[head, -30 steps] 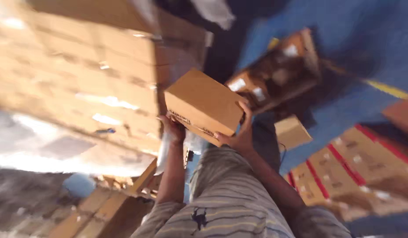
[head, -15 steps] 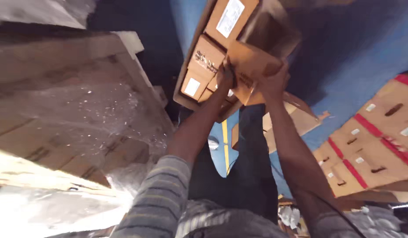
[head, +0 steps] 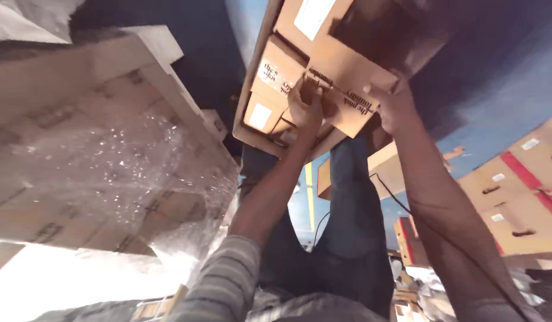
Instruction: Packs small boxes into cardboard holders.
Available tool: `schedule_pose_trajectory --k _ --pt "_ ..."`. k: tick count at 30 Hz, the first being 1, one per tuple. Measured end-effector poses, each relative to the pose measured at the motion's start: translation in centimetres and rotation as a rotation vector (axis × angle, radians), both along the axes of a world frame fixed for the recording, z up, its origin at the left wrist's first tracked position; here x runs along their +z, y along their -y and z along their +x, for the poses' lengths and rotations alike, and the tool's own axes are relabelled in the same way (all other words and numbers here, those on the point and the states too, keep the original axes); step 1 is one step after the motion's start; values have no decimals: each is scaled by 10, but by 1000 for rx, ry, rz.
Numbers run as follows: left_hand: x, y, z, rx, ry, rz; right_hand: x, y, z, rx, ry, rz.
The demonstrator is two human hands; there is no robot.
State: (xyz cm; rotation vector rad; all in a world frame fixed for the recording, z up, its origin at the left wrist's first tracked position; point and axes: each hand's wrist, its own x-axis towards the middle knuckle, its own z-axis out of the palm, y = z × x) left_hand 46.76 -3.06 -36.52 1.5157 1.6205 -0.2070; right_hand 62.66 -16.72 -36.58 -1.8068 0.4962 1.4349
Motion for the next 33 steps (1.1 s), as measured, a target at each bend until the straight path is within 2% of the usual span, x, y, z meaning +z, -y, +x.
schedule_pose_trajectory --k 3,7,9,11,13,15,17,19,21,23,26,30,33 --pt "1 -5 7 -69 14 -1 -15 12 -14 160 90 -137" --pt "-12 4 -12 -207 40 -85 -45 -7 -22 671 261 -308" --pt "-11 3 -12 -367 -45 -134 -60 -23 -16 896 219 -388" --pt "1 4 -8 -598 -64 -87 -75 -32 -10 1030 156 -454" --pt "9 9 -7 -749 54 40 -83 -42 -2 1089 78 -450" --pt "7 19 -11 -788 149 36 -81 -46 8 1193 24 -406" --pt "-4 28 -19 -844 98 -40 -82 -49 15 1358 53 -343" --pt "-23 33 -24 -1013 -33 -93 -92 -47 19 1482 164 -230" --pt "-40 30 -25 -1195 -127 -106 -99 -46 19 1498 250 -97" --pt "-53 23 -21 -1302 -196 -140 -97 -55 18 1396 83 -77" --pt "-67 15 -8 -1381 -272 -248 -108 -46 13 1174 -76 -153" --pt "-59 7 5 -1462 -413 -340 -91 -42 9 920 -52 -141" --pt "-60 6 6 -1498 -449 -342 -107 -37 -4 990 -71 6"
